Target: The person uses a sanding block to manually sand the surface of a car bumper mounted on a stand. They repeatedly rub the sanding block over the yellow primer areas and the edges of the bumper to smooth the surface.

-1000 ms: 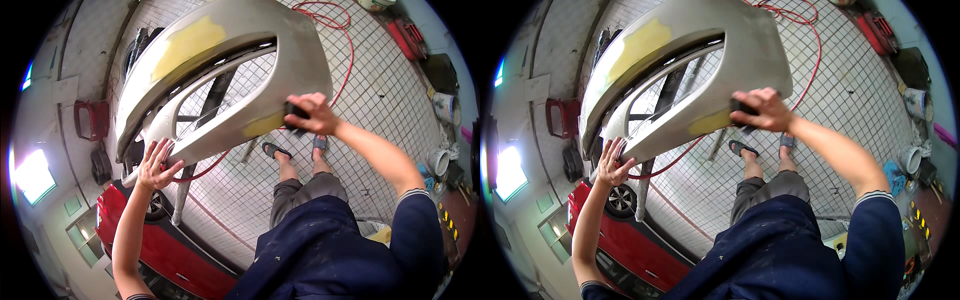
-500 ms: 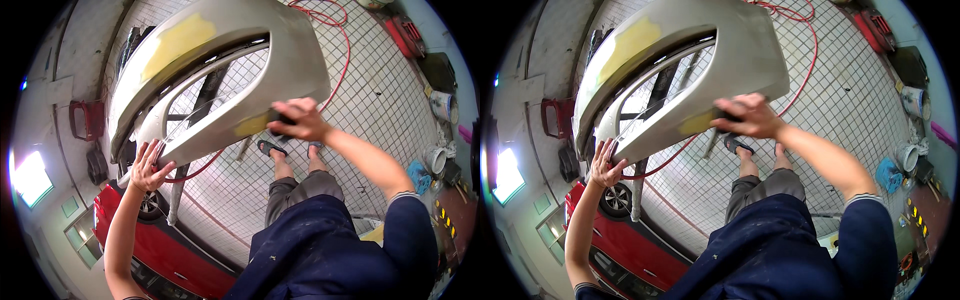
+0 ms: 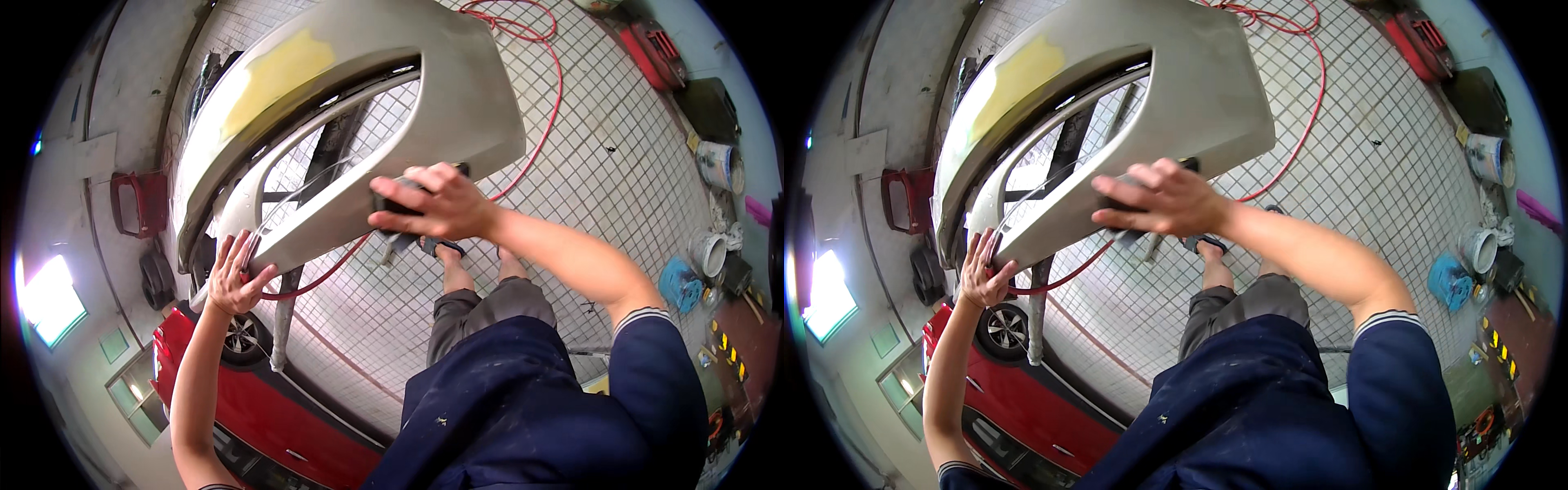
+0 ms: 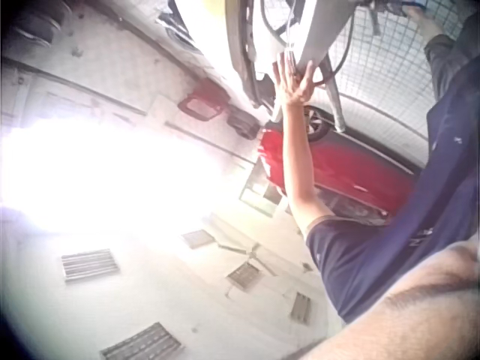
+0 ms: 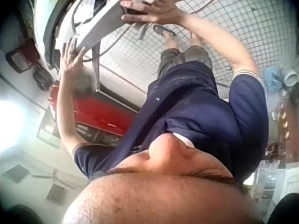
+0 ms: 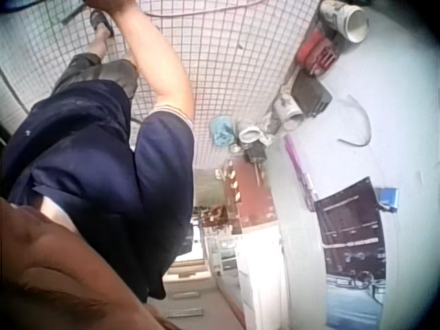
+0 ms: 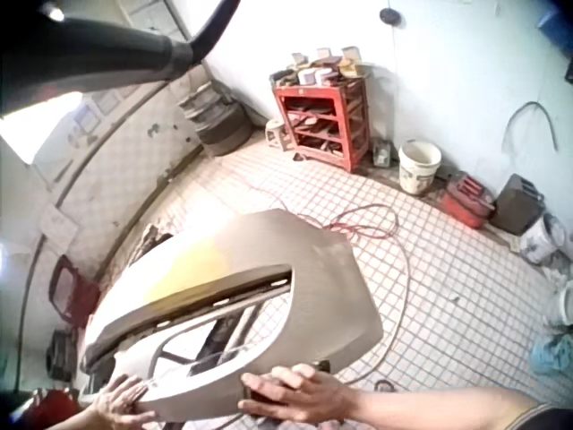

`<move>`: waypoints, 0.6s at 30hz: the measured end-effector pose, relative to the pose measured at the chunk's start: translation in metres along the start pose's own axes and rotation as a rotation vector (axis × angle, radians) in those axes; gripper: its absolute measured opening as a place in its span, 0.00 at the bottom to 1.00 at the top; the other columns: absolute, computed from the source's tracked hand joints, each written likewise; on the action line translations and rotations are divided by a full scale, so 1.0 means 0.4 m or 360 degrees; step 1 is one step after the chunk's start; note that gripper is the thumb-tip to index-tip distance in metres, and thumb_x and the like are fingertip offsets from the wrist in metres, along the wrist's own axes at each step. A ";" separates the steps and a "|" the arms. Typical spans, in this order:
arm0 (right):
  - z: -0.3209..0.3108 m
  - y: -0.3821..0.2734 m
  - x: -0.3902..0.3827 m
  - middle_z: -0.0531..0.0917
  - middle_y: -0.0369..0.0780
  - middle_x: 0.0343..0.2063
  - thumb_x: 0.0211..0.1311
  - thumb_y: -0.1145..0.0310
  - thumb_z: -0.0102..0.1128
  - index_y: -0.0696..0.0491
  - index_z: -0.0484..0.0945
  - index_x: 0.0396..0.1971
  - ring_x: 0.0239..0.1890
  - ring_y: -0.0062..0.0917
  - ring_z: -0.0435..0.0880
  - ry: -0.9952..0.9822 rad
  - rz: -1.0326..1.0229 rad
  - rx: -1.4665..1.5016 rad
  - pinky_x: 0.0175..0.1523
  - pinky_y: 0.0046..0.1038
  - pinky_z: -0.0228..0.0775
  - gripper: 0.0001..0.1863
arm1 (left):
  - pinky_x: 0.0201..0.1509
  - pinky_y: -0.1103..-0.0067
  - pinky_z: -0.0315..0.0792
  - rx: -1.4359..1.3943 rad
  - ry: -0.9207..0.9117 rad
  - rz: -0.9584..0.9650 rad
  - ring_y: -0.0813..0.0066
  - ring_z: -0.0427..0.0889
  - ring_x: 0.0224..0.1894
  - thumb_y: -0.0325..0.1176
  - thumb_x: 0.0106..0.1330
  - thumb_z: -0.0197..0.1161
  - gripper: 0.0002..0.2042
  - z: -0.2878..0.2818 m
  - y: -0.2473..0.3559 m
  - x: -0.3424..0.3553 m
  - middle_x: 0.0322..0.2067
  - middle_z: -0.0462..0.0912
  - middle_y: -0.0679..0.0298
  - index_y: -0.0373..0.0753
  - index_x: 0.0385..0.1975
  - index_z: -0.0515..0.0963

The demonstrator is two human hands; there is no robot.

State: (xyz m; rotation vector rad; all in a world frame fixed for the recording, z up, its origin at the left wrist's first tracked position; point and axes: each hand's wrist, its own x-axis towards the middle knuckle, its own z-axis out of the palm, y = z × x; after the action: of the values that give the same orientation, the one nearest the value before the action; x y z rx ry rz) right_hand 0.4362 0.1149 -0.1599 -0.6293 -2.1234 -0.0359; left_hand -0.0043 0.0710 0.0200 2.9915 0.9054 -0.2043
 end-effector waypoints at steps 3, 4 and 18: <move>0.004 0.020 -0.034 0.76 0.34 0.71 0.62 0.62 0.68 0.29 0.85 0.62 0.59 0.29 0.74 -0.0031 0.0034 0.0091 0.60 0.31 0.68 0.26 | 0.75 0.43 0.65 0.0023 -0.0011 -0.0007 0.37 0.76 0.70 0.32 0.64 0.65 0.29 0.003 0.009 -0.010 0.65 0.76 0.43 0.66 0.67 0.74; -0.013 0.058 -0.078 0.75 0.34 0.71 0.60 0.62 0.70 0.29 0.85 0.62 0.59 0.29 0.74 -0.0063 0.0091 0.0193 0.60 0.32 0.68 0.27 | 0.75 0.43 0.65 0.0021 -0.0004 -0.0005 0.37 0.76 0.70 0.32 0.64 0.65 0.29 0.006 0.011 -0.011 0.65 0.76 0.43 0.66 0.67 0.74; 0.036 -0.060 0.028 0.76 0.35 0.72 0.66 0.63 0.63 0.29 0.84 0.62 0.55 0.27 0.78 -0.0020 0.0206 0.0335 0.57 0.32 0.69 0.25 | 0.75 0.42 0.65 0.0021 0.0008 -0.0018 0.34 0.76 0.69 0.30 0.65 0.64 0.29 0.008 -0.001 -0.012 0.66 0.74 0.40 0.63 0.67 0.74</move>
State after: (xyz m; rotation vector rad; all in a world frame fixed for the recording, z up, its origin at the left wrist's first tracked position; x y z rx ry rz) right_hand 0.4094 0.1024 -0.1550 -0.6402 -2.0595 0.2602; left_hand -0.0089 0.0686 0.0176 3.0008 0.9253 -0.2032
